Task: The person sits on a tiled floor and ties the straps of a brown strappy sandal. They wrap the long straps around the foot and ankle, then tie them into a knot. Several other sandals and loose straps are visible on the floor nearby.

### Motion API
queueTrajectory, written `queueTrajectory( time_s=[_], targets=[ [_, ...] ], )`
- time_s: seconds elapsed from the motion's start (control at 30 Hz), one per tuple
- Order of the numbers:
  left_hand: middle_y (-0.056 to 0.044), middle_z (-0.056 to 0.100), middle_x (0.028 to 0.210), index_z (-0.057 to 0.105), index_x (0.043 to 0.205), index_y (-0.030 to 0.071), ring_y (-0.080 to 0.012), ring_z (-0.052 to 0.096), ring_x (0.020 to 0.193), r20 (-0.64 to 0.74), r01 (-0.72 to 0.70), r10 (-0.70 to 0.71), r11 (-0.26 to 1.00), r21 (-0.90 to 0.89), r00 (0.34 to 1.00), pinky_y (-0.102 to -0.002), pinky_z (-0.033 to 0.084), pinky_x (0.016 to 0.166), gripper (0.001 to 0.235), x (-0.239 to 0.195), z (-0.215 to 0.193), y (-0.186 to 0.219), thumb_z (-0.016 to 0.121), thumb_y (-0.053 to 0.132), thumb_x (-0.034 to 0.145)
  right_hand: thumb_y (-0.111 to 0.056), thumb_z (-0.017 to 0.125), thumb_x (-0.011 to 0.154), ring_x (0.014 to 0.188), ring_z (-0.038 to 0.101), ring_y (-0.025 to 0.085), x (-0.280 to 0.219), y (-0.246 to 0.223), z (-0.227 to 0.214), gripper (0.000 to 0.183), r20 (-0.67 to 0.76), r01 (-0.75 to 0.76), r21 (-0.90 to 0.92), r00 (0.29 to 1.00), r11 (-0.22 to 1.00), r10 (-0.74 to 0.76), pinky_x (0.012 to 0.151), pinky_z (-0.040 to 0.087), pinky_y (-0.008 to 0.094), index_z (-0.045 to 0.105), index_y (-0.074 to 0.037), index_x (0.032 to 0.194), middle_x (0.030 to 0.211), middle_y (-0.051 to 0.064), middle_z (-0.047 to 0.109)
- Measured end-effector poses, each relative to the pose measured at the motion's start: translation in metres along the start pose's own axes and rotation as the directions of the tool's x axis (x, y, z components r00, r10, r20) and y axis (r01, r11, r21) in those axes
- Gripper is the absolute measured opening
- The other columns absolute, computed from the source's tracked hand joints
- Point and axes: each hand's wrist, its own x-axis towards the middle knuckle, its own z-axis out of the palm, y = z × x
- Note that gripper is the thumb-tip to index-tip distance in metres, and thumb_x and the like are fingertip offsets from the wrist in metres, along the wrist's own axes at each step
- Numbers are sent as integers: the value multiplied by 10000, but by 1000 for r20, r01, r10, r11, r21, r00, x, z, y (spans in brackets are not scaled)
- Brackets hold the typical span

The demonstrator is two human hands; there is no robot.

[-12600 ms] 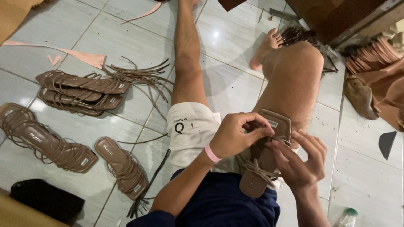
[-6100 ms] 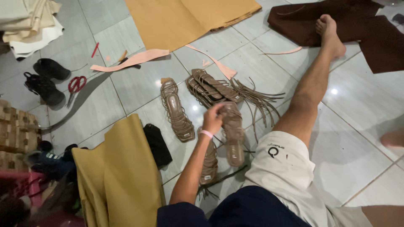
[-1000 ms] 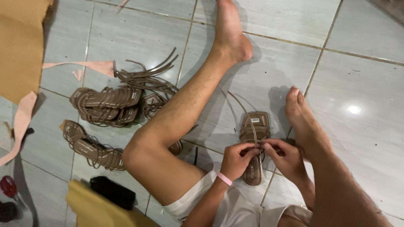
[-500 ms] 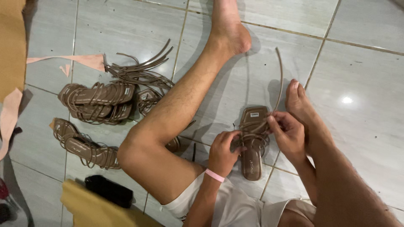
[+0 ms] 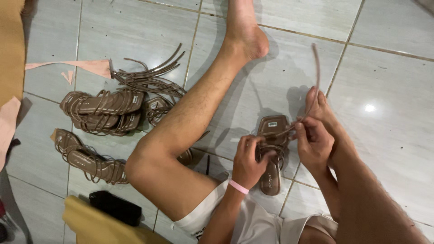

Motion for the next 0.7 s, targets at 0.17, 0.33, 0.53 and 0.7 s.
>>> queueTrajectory(
  time_s=[0.17, 0.33, 0.53, 0.7],
  targets=[
    [-144, 623, 1151, 652, 1210, 81, -343, 661, 1032, -71, -63, 71, 992, 108, 995, -431, 555, 868, 331, 14, 8, -5, 747, 6, 902, -82, 700, 1023, 875, 749, 140, 17, 4, 11, 175, 18, 109, -384, 994, 917, -110, 791, 602, 274, 715, 18, 1166, 997, 110, 772],
    [-136, 616, 1148, 659, 1159, 94, -341, 662, 1025, -26, -137, 142, 980, 146, 990, -435, 557, 873, 363, 23, 11, -10, 759, -11, 826, -128, 736, 959, 830, 757, 172, 28, 7, 20, 228, 210, 105, -440, 978, 892, -12, 722, 595, 299, 739, 13, 1138, 968, 139, 770],
    [-98, 635, 1167, 738, 1133, 132, -308, 658, 1039, 52, -242, 237, 933, 268, 970, -430, 547, 895, 349, 21, 17, -16, 708, -53, 838, -144, 725, 948, 844, 754, 164, 27, 18, 12, 273, 252, -67, -359, 953, 931, 166, 753, 601, 295, 723, 13, 1171, 979, 133, 789],
    [-104, 655, 1198, 770, 1051, 130, -307, 650, 1035, 79, -349, 340, 908, 230, 937, -429, 531, 906, 246, 16, 20, -19, 755, 18, 833, -149, 724, 936, 864, 761, 156, 29, 20, 12, 300, 284, -117, -328, 934, 938, 216, 772, 611, 285, 716, 11, 1190, 974, 135, 789]
  ],
)
